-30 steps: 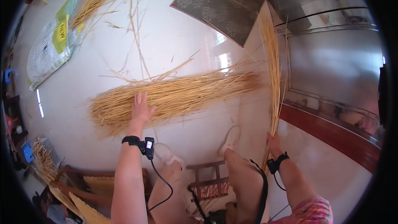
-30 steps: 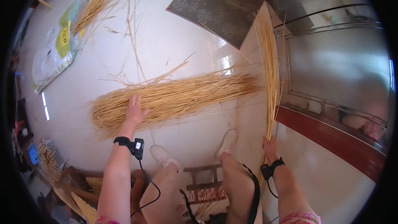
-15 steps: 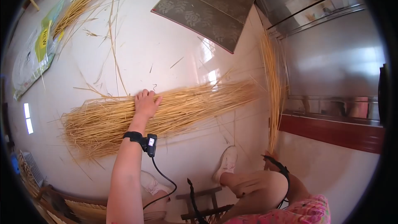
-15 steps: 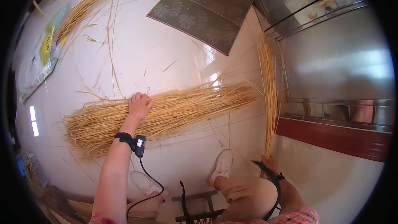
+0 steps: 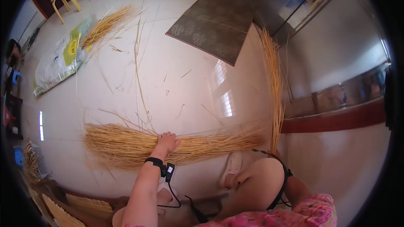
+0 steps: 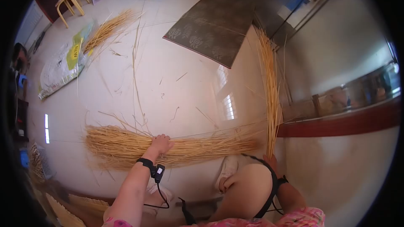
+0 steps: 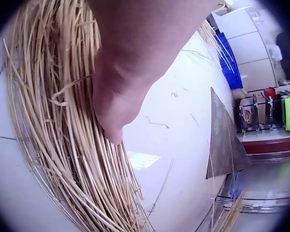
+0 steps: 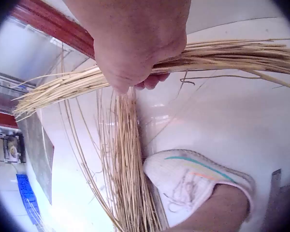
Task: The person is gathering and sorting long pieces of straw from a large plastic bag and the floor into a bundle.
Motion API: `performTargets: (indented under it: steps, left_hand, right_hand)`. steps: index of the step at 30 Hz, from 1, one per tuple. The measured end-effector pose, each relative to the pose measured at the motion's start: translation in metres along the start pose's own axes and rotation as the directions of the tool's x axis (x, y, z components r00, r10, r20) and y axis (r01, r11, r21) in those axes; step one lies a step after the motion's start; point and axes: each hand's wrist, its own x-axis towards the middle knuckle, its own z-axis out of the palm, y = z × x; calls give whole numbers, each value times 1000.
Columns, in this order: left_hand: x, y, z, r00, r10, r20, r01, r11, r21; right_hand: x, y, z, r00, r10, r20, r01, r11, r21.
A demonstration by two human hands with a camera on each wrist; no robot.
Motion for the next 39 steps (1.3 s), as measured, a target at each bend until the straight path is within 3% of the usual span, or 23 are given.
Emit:
performTargets:
  steps: [2,7,10,13,15,18,20,21,23,24,25,26,27,28,29,31,33,35,36,37,39]
  left_hand:
    - [-16,5,-9,1000,18,12,-18,1000,-6]
    - [-46,-4,-42,961,136,-240,-127,991,51]
    - [-81,-10,-80,933,164,-319,-221,963,-153]
    - [-145,11,-125,881,55,-470,-223,925,-308]
    - [-189,29,-146,898,-94,-430,-236,723,-649]
    - [-251,59,-161,917,-238,-321,-266,239,-934]
    - [-266,63,-154,933,-281,-226,-270,-128,-954]
    - [-263,59,-149,944,-279,-173,-256,-296,-920]
    - [-264,64,-154,947,-302,-107,-257,-514,-819]
    - [-242,51,-146,947,-272,-169,-298,-555,-777]
    - [-231,55,-148,894,-389,-224,-410,-508,-757]
    - [-203,43,-140,882,-377,-282,-447,-485,-752]
    - [-185,46,-145,850,-478,-222,-462,-475,-749]
    - [-191,59,-154,847,-459,-270,-493,-485,-723]
    - [-195,71,-164,842,-436,-320,-520,-494,-696]
    - [-179,71,-171,842,-408,-352,-515,-419,-747]
    - [-148,69,-179,824,-444,-353,-521,-345,-781]
    - [-140,93,-189,685,-606,-405,-671,-308,-674]
    - [-132,95,-193,627,-664,-408,-699,-248,-671]
    - [-119,95,-196,565,-714,-415,-692,-135,-709]
    - [-109,97,-196,503,-756,-418,-634,6,-773]
  right_hand:
    - [-12,22,3,999,2,-32,-3,999,-40]
    - [-10,67,21,999,15,-32,-16,1000,-23]
    - [-15,96,20,999,16,-29,-18,998,-60]
    - [-15,128,15,1000,24,-3,-24,993,-115]
    - [-3,164,15,1000,20,15,-17,982,-187]
    - [21,185,6,985,-15,174,94,886,-454]
    - [37,148,-5,914,-55,402,330,677,-658]
    - [6,83,-41,879,-135,458,440,602,-666]
    - [11,10,-60,762,-355,542,622,635,-458]
    - [36,-29,-69,587,-481,652,808,398,-434]
    - [59,-70,-78,377,-578,724,917,121,-381]
    - [47,-122,-90,470,-608,640,882,336,-329]
    - [33,-176,-102,557,-628,543,816,536,-217]
    - [18,-231,-114,633,-638,439,731,679,-67]
    - [6,-273,-115,598,-712,367,769,639,-15]
    - [-30,-351,-110,548,-733,404,805,594,-15]
    - [-69,-404,-78,580,-607,543,760,643,-93]
    - [-86,-427,-35,571,-464,678,741,646,-183]
    - [-86,-416,0,522,-414,746,763,617,-191]
    - [-84,-398,39,462,-361,810,789,585,-189]
    - [-79,-326,118,324,-183,928,827,531,-185]
